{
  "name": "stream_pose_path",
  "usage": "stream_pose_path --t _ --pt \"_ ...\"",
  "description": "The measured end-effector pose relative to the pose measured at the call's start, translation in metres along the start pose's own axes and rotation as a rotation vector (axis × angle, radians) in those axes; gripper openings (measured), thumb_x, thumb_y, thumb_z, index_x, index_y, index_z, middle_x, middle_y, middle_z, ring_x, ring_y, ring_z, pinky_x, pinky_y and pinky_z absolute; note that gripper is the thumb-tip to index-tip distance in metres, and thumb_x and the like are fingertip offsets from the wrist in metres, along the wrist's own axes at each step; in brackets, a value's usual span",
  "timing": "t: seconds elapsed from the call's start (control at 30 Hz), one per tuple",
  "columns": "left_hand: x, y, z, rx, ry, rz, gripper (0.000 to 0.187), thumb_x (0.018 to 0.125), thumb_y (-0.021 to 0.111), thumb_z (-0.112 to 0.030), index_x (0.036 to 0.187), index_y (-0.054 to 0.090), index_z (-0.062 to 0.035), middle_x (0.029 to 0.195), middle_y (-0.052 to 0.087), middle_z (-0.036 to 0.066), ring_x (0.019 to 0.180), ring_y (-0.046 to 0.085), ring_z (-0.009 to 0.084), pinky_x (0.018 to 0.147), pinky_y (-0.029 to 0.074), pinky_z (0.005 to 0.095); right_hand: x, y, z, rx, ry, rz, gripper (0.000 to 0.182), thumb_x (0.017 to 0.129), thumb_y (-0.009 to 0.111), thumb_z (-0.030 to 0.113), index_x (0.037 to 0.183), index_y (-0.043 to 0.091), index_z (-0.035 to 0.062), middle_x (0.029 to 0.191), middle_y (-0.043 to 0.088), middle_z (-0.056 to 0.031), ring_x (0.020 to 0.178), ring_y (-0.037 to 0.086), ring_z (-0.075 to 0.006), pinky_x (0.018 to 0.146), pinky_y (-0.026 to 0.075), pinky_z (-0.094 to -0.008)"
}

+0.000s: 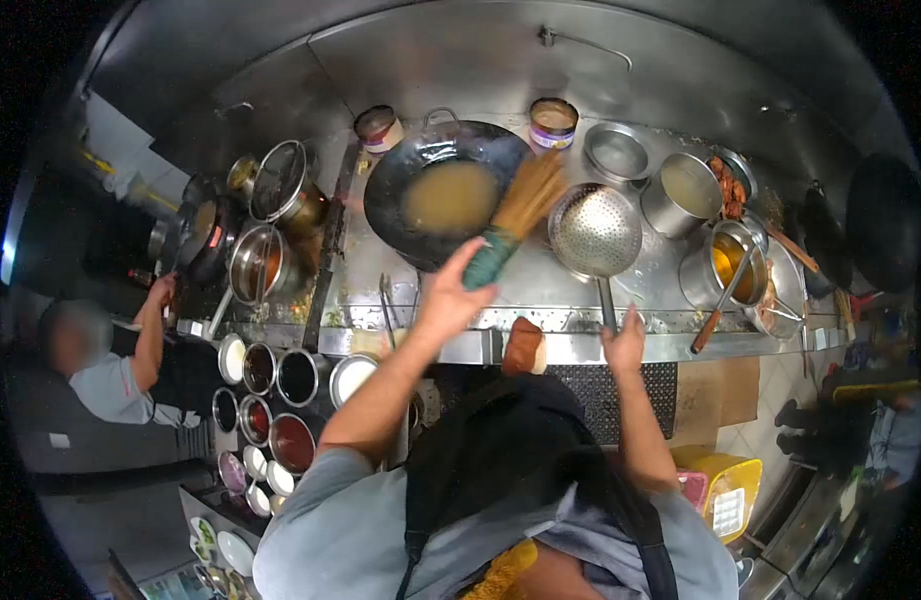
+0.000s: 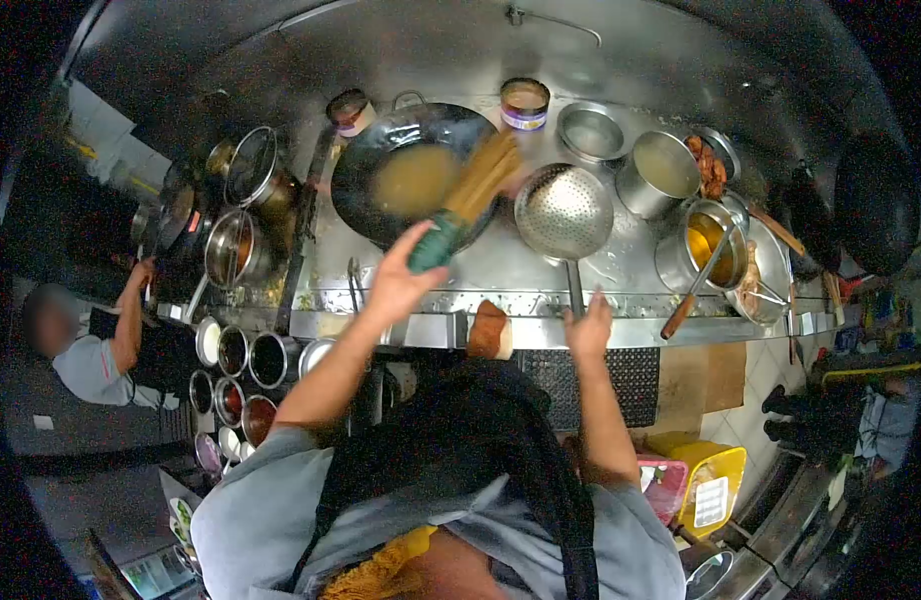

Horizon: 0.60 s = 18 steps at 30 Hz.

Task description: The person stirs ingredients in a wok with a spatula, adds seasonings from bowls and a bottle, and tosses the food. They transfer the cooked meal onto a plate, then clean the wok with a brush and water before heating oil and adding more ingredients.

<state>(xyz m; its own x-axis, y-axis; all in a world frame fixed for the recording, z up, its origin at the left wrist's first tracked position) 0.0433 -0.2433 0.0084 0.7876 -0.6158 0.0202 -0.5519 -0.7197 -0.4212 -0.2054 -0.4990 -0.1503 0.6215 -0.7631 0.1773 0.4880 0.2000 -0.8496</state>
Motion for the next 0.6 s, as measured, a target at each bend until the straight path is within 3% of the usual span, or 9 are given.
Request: stream_pose_path --t 0.1,0.17,0.23,0.3,0.37,0.4,0.47,0.5,0.6 --pt "0.038 -0.080 0.031 0.210 -0.110 0.139 0.071 0.072 0.082 -0.018 0.138 0.056 -0.0193 0.117 0.069 0.011 0.109 0.063 0.0160 0.096 0.048 0.0278 -0.018 0.087 -0.095 0.382 0.679 0.509 0.058 0.090 0.063 0.016 0.140 0.041 -0.0049 0.099 0.065 -0.0156 0.078 0.066 -0.0244 0.066 0.056 -0.0368" --pt "0.070 -0.097 0.058 0.319 -0.171 0.247 0.069 0.072 0.082 -0.027 0.135 0.058 -0.0170 0.113 0.070 0.015 0.102 0.068 0.0218 0.090 0.051 0.0308 -0.023 0.091 -0.090 0.438 0.626 0.489 0.055 0.092 0.062 0.017 0.139 0.042 -0.0036 0.090 0.064 -0.0115 0.069 0.063 -0.0199 0.058 0.053 -0.0336" --pt "0.111 -0.063 0.098 0.602 0.108 0.459 0.068 0.072 0.079 -0.035 0.134 0.059 -0.0151 0.117 0.068 0.019 0.103 0.068 0.0290 0.090 0.052 0.0361 -0.027 0.101 -0.099 0.479 0.569 0.465 0.052 0.093 0.061 0.017 0.139 0.044 -0.0023 0.081 0.062 -0.0074 0.060 0.061 -0.0154 0.050 0.051 -0.0304" --pt "0.174 -0.044 0.135 0.737 -0.054 0.387 0.066 0.074 0.076 -0.038 0.133 0.060 -0.0140 0.121 0.065 0.021 0.108 0.066 0.0329 0.094 0.051 0.0395 -0.033 0.102 -0.118 0.177 0.368 0.242 0.048 0.093 0.060 0.018 0.135 0.048 -0.0001 0.080 0.064 -0.0113 0.065 0.064 -0.0226 0.057 0.053 -0.0360" --pt "0.230 -0.044 0.163 0.586 -0.218 0.223 0.064 0.075 0.074 -0.035 0.133 0.059 -0.0134 0.121 0.065 0.023 0.111 0.064 0.0325 0.096 0.050 0.0395 -0.036 0.058 -0.077 -0.079 0.512 0.178 0.055 0.089 0.063 0.022 0.137 0.047 0.0004 0.111 0.062 -0.0268 0.098 0.062 -0.0445 0.088 0.049 -0.0492" --pt "0.227 -0.035 0.166 0.577 -0.218 0.234 0.064 0.075 0.074 -0.035 0.133 0.059 -0.0134 0.121 0.065 0.023 0.111 0.064 0.0325 0.096 0.050 0.0395 -0.032 0.031 -0.043 -0.172 0.551 0.127 0.062 0.084 0.066 0.019 0.139 0.045 -0.0004 0.117 0.057 -0.0265 0.107 0.057 -0.0450 0.093 0.047 -0.0489" --pt "0.206 -0.021 0.156 0.520 -0.121 0.285 0.067 0.073 0.075 -0.037 0.134 0.059 -0.0147 0.124 0.063 0.022 0.112 0.064 0.0332 0.097 0.049 0.0383 -0.016 0.006 0.009 -0.190 0.251 -0.114 0.063 0.081 0.067 0.013 0.139 0.046 0.0007 0.115 0.057 -0.0248 0.111 0.053 -0.0436 0.097 0.045 -0.0483" --pt "0.165 -0.025 0.113 0.522 -0.261 0.437 0.071 0.071 0.075 -0.037 0.136 0.058 -0.0159 0.129 0.060 0.022 0.114 0.062 0.0338 0.099 0.048 0.0379 -0.008 0.000 0.044 -0.158 0.088 -0.211 0.062 0.080 0.068 0.011 0.137 0.047 0.0004 0.116 0.057 -0.0244 0.112 0.053 -0.0424 0.098 0.044 -0.0480" --pt "0.149 -0.028 0.100 0.761 0.104 0.307 0.068 0.071 0.073 -0.035 0.135 0.059 -0.0203 0.122 0.065 0.021 0.110 0.064 0.0357 0.097 0.050 0.0399 0.019 0.002 0.184 0.294 -0.206 -0.065 0.052 0.079 0.067 0.008 0.128 0.055 0.0000 0.119 0.059 -0.0229 0.112 0.054 -0.0409 0.099 0.044 -0.0471"
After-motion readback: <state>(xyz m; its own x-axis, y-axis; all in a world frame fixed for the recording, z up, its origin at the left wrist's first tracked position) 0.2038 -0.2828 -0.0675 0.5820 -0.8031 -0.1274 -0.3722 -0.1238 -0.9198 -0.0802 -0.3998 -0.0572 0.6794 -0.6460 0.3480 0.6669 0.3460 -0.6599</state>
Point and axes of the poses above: each hand's wrist, its own x-axis towards the middle knuckle, its own y-axis out of the palm, z = x × y, the point moved 10 cm from there along x, towards the middle knuckle
